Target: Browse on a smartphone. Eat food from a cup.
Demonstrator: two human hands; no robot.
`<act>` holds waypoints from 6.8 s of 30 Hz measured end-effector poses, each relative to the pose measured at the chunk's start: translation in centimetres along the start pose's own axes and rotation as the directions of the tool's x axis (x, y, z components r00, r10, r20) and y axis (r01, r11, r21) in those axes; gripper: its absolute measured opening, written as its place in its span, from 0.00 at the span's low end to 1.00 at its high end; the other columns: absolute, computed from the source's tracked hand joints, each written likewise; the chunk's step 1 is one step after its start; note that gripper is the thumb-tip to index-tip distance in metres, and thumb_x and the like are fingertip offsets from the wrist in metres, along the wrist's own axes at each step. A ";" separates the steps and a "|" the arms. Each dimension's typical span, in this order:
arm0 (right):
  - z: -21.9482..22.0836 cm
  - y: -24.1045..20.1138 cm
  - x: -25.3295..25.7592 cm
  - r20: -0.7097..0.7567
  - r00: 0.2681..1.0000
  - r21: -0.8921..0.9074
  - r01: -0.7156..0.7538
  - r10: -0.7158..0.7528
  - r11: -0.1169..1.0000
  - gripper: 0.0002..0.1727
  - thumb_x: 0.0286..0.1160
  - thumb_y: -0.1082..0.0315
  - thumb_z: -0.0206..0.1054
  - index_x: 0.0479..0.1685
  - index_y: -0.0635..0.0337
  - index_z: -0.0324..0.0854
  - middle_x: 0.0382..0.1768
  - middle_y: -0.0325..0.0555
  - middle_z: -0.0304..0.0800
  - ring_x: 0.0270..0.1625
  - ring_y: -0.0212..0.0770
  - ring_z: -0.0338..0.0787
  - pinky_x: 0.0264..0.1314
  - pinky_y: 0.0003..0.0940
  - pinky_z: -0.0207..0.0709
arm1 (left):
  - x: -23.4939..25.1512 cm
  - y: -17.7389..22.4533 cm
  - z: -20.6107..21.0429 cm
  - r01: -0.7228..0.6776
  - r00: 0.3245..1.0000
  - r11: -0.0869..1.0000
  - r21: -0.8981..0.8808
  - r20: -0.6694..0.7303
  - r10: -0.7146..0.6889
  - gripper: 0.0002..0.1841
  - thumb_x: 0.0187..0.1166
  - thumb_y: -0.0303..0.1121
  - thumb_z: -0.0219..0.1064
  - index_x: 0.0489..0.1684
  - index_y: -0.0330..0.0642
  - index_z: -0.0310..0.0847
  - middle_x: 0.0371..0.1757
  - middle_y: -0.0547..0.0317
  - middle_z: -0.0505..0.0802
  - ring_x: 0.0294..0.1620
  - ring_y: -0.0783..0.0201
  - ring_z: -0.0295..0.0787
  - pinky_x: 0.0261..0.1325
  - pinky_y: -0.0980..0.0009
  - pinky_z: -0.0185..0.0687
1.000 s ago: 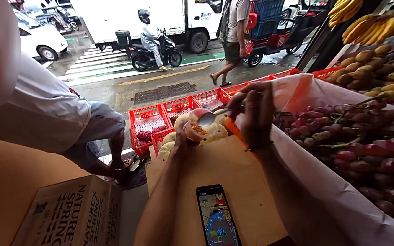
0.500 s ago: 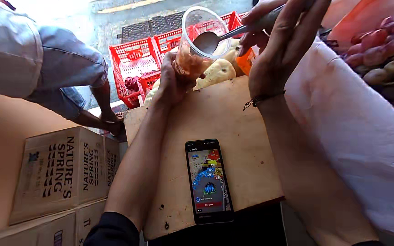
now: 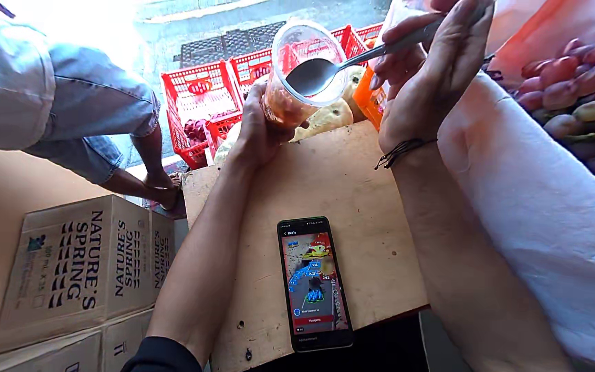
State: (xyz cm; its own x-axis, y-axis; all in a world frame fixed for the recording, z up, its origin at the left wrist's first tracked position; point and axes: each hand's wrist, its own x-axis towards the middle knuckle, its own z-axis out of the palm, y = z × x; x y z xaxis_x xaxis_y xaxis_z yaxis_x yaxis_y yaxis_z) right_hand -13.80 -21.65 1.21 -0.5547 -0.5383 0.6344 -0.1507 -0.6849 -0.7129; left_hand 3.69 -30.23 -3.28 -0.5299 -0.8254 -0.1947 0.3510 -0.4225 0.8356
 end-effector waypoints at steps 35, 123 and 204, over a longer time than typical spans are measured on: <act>0.0 0.5 -0.1 0.005 0.999 -0.007 -0.050 0.050 0.999 0.17 0.96 0.67 0.31 0.48 0.59 0.67 0.31 0.40 0.89 0.27 0.37 0.91 0.33 0.34 0.89 | 0.6 -0.2 -0.5 0.028 0.999 0.998 0.047 -0.036 -0.026 0.36 0.89 0.62 0.28 0.52 0.42 0.77 0.35 0.44 0.90 0.27 0.55 0.88 0.24 0.65 0.82; -1.0 -0.6 -2.8 0.308 0.904 -0.390 0.404 -0.296 0.827 0.24 0.97 0.53 0.41 0.55 0.61 0.78 0.38 0.41 0.94 0.32 0.25 0.89 0.37 0.22 0.85 | -0.6 -1.5 1.6 0.027 0.989 0.999 -0.032 -0.144 -0.031 0.32 0.92 0.59 0.35 0.59 0.43 0.77 0.40 0.48 0.90 0.34 0.57 0.87 0.35 0.61 0.83; -0.7 -0.1 -2.2 0.133 0.987 -0.273 -0.053 0.092 0.960 0.19 0.94 0.65 0.39 0.57 0.66 0.75 0.35 0.37 0.91 0.28 0.26 0.85 0.29 0.21 0.78 | -0.1 -2.0 1.5 -0.015 0.997 0.998 -0.063 -0.078 0.010 0.29 0.93 0.54 0.33 0.55 0.43 0.78 0.42 0.47 0.92 0.38 0.55 0.91 0.35 0.61 0.86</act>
State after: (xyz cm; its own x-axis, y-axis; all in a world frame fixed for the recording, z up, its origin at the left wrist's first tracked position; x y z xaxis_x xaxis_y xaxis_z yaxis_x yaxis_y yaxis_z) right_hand -13.11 -20.09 -0.32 -0.4525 -0.6597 0.6000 -0.3391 -0.4950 -0.8000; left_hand 1.92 -28.75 -4.19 -0.4641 -0.8565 -0.2259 0.4065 -0.4326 0.8047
